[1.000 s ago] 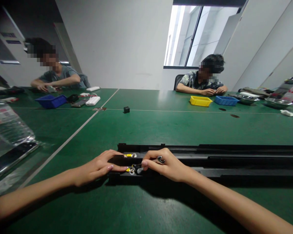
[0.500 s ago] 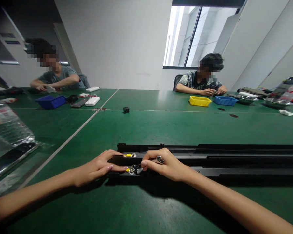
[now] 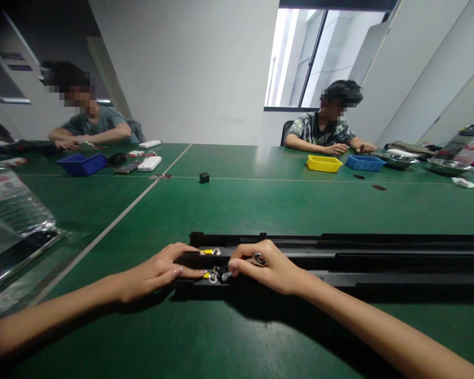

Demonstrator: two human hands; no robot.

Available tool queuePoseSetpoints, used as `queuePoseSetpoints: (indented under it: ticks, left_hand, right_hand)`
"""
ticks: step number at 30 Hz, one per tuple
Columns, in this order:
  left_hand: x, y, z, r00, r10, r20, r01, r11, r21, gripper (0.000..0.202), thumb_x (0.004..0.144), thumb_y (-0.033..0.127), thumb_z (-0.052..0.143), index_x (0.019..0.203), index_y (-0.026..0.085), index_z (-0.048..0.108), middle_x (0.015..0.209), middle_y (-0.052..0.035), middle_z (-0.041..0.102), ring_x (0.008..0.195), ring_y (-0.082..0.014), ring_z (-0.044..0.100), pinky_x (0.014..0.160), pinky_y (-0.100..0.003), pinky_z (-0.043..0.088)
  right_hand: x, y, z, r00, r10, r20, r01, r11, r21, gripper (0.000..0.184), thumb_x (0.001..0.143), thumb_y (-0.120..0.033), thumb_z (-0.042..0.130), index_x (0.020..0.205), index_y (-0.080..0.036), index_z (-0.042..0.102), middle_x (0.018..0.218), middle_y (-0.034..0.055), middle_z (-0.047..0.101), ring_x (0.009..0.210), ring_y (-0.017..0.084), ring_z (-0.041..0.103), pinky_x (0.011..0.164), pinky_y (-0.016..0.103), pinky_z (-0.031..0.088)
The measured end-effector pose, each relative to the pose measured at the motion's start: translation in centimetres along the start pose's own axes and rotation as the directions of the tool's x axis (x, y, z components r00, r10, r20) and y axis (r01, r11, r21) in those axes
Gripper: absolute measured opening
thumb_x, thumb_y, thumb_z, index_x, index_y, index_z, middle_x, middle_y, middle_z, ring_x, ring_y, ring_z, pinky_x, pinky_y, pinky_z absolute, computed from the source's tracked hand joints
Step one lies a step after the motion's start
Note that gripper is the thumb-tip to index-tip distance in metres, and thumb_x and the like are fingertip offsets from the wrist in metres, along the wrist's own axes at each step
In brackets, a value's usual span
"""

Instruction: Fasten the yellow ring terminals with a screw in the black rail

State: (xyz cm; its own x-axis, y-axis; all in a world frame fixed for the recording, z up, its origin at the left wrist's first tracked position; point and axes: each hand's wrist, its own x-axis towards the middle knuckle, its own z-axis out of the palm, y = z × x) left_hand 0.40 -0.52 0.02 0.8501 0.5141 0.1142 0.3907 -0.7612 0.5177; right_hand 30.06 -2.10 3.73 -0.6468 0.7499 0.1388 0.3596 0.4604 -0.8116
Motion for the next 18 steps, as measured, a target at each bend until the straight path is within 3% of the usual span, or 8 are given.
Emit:
queuePoseSetpoints:
  ticks: [7, 18]
  left_hand:
    - [-0.01, -0.07, 0.01, 1.0, -0.004, 0.01, 0.004, 1.0, 0.003, 0.061, 0.103, 0.054, 0.009, 0.132, 0.035, 0.059, 0.139, -0.0086, 0.045, 0.121, -0.0285, 0.043, 0.105, -0.047, 0.029]
    - [0.01, -0.21, 0.04, 1.0, 0.014, -0.001, -0.014, 1.0, 0.009, 0.059, 0.104, 0.052, 0.01, 0.133, 0.035, 0.058, 0.139, -0.0081, 0.046, 0.12, -0.0285, 0.044, 0.105, -0.047, 0.03]
  right_hand:
    - [-0.05, 0.03, -0.03, 1.0, -0.005, 0.003, 0.005, 1.0, 0.004, 0.03, 0.094, -0.032, 0.055, 0.081, -0.011, 0.071, 0.075, 0.0044, 0.07, 0.066, 0.01, 0.06, 0.063, 0.018, 0.044]
    - [0.09, 0.01, -0.1, 1.0, -0.012, 0.002, 0.012, 1.0, -0.002, 0.028, 0.094, -0.031, 0.056, 0.082, -0.011, 0.071, 0.072, 0.0024, 0.068, 0.06, 0.008, 0.056, 0.058, 0.017, 0.041]
